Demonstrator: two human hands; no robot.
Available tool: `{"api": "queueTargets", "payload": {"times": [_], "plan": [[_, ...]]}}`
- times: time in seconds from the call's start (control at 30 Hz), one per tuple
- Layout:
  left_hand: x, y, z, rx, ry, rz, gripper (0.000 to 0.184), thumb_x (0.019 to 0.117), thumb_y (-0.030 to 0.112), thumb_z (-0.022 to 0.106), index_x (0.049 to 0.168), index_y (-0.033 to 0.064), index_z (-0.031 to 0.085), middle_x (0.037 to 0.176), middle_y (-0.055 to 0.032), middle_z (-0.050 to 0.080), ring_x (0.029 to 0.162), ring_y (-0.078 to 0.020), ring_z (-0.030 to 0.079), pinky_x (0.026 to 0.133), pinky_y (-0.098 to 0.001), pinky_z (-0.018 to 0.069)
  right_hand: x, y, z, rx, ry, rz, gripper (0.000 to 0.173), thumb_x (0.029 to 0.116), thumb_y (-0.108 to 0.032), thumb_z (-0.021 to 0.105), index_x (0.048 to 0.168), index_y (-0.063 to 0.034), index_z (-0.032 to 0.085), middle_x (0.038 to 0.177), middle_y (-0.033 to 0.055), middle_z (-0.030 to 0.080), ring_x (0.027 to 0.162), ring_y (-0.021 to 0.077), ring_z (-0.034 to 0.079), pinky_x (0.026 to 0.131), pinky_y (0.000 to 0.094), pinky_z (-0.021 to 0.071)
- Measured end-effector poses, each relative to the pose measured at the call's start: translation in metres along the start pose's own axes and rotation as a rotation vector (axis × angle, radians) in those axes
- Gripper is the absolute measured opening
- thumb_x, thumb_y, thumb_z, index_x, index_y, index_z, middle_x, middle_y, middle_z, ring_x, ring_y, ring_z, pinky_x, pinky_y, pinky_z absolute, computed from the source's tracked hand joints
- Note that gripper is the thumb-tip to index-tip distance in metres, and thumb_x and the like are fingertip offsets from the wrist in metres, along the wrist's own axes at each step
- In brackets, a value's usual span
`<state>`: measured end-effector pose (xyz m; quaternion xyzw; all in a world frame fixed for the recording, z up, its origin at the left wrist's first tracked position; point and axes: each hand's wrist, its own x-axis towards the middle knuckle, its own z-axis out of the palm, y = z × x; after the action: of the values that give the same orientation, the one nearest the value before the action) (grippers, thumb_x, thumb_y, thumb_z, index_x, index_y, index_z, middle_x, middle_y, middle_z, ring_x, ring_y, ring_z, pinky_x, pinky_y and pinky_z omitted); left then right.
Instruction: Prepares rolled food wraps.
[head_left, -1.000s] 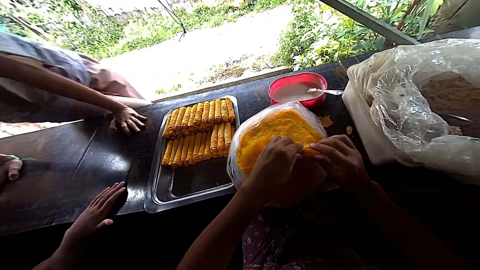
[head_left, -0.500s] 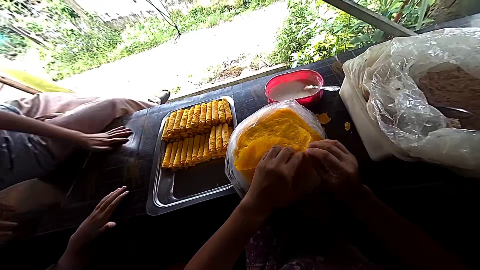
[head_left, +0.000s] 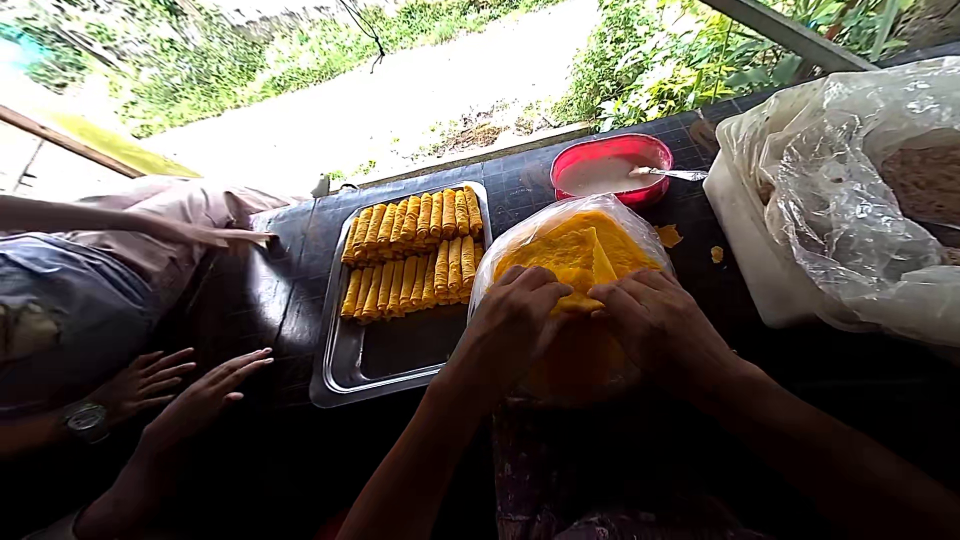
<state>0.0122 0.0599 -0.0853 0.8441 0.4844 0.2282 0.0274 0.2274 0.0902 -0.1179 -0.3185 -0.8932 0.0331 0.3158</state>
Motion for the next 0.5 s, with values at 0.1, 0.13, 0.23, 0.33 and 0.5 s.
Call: {"api": "queueTargets", "payload": {"times": [0.1, 0.13, 0.23, 0.33, 0.5], "plan": [[0.002, 0.001, 0.003, 0.041, -0.066, -0.012, 0.027, 0.0893, 0.029, 0.074, 0.105, 0.0071, 0.078, 0.1, -0.009, 0.07, 0.096, -0.0265, 0.066, 0.084, -0.0403, 0.0555, 0.011, -0.007, 0.0, 0.08, -0.099, 0.055, 0.017, 0.0974, -0.014, 0.063, 0.105, -0.0043, 0.074, 0.09, 0.0105, 0.069, 0.086, 0.0281, 0.067, 0.077, 0.0396, 0.056], [0.002, 0.002, 0.004, 0.049, -0.074, -0.023, 0.027, 0.0894, 0.03, 0.074, 0.104, 0.0075, 0.078, 0.1, -0.0089, 0.07, 0.096, -0.0267, 0.067, 0.083, -0.0413, 0.0555, 0.012, -0.006, 0.001, 0.108, -0.105, 0.067, 0.015, 0.0953, -0.012, 0.066, 0.104, -0.0044, 0.075, 0.091, 0.0105, 0.069, 0.088, 0.0277, 0.067, 0.078, 0.0392, 0.0566], [0.0, 0.004, 0.006, 0.065, -0.064, -0.048, 0.025, 0.0887, 0.03, 0.074, 0.101, 0.0088, 0.077, 0.097, -0.0077, 0.07, 0.095, -0.0259, 0.067, 0.082, -0.0419, 0.0551, 0.011, 0.0, 0.006, 0.175, -0.104, 0.08, 0.014, 0.0921, -0.011, 0.069, 0.103, -0.0059, 0.076, 0.093, 0.0087, 0.07, 0.089, 0.0254, 0.068, 0.081, 0.0375, 0.0578], [-0.001, 0.007, 0.008, 0.102, -0.049, -0.051, 0.023, 0.0864, 0.029, 0.077, 0.095, 0.0075, 0.076, 0.091, -0.008, 0.07, 0.089, -0.0264, 0.067, 0.077, -0.0416, 0.0544, 0.01, 0.004, 0.009, 0.227, -0.106, 0.075, 0.013, 0.0895, -0.011, 0.07, 0.101, -0.0078, 0.077, 0.094, 0.0063, 0.071, 0.09, 0.0227, 0.068, 0.081, 0.0357, 0.057], [-0.004, 0.011, 0.01, 0.155, -0.016, -0.036, 0.022, 0.0869, 0.029, 0.076, 0.088, 0.0073, 0.075, 0.083, -0.007, 0.07, 0.081, -0.0248, 0.067, 0.071, -0.0397, 0.0528, 0.005, 0.01, 0.014, 0.269, -0.074, 0.021, 0.015, 0.0919, -0.015, 0.067, 0.101, -0.0107, 0.078, 0.095, 0.0027, 0.071, 0.091, 0.0191, 0.066, 0.08, 0.0323, 0.0556]]}}
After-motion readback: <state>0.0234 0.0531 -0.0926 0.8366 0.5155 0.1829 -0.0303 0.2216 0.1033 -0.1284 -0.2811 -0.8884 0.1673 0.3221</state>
